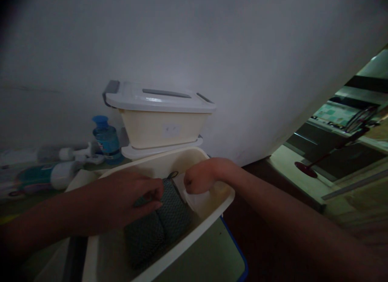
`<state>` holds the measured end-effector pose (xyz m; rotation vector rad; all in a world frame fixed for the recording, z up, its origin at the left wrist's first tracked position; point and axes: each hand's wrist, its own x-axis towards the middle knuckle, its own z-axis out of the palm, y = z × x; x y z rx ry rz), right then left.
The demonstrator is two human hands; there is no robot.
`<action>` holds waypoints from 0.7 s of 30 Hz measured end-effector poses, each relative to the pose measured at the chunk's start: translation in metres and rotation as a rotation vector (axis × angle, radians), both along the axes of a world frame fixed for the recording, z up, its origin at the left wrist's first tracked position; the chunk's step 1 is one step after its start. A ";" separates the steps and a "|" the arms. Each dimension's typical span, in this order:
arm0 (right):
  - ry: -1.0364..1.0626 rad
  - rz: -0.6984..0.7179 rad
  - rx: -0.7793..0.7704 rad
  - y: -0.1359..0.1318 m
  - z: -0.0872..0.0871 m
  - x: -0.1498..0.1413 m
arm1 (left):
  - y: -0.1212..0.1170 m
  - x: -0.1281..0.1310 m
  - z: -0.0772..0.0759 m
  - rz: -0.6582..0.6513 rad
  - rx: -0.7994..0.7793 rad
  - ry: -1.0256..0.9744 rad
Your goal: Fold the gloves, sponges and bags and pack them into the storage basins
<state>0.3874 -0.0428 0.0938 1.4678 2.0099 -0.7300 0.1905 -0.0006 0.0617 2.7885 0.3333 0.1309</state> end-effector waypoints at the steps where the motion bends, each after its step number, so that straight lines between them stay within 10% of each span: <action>1: -0.020 0.005 0.002 0.002 -0.004 -0.002 | 0.000 0.000 0.000 -0.003 0.001 -0.001; 13: -0.066 -0.025 0.306 0.003 -0.027 0.003 | -0.001 -0.001 0.000 0.004 0.000 -0.001; 21: 0.036 0.024 0.080 -0.002 -0.008 0.008 | 0.000 -0.002 -0.001 -0.001 -0.011 -0.025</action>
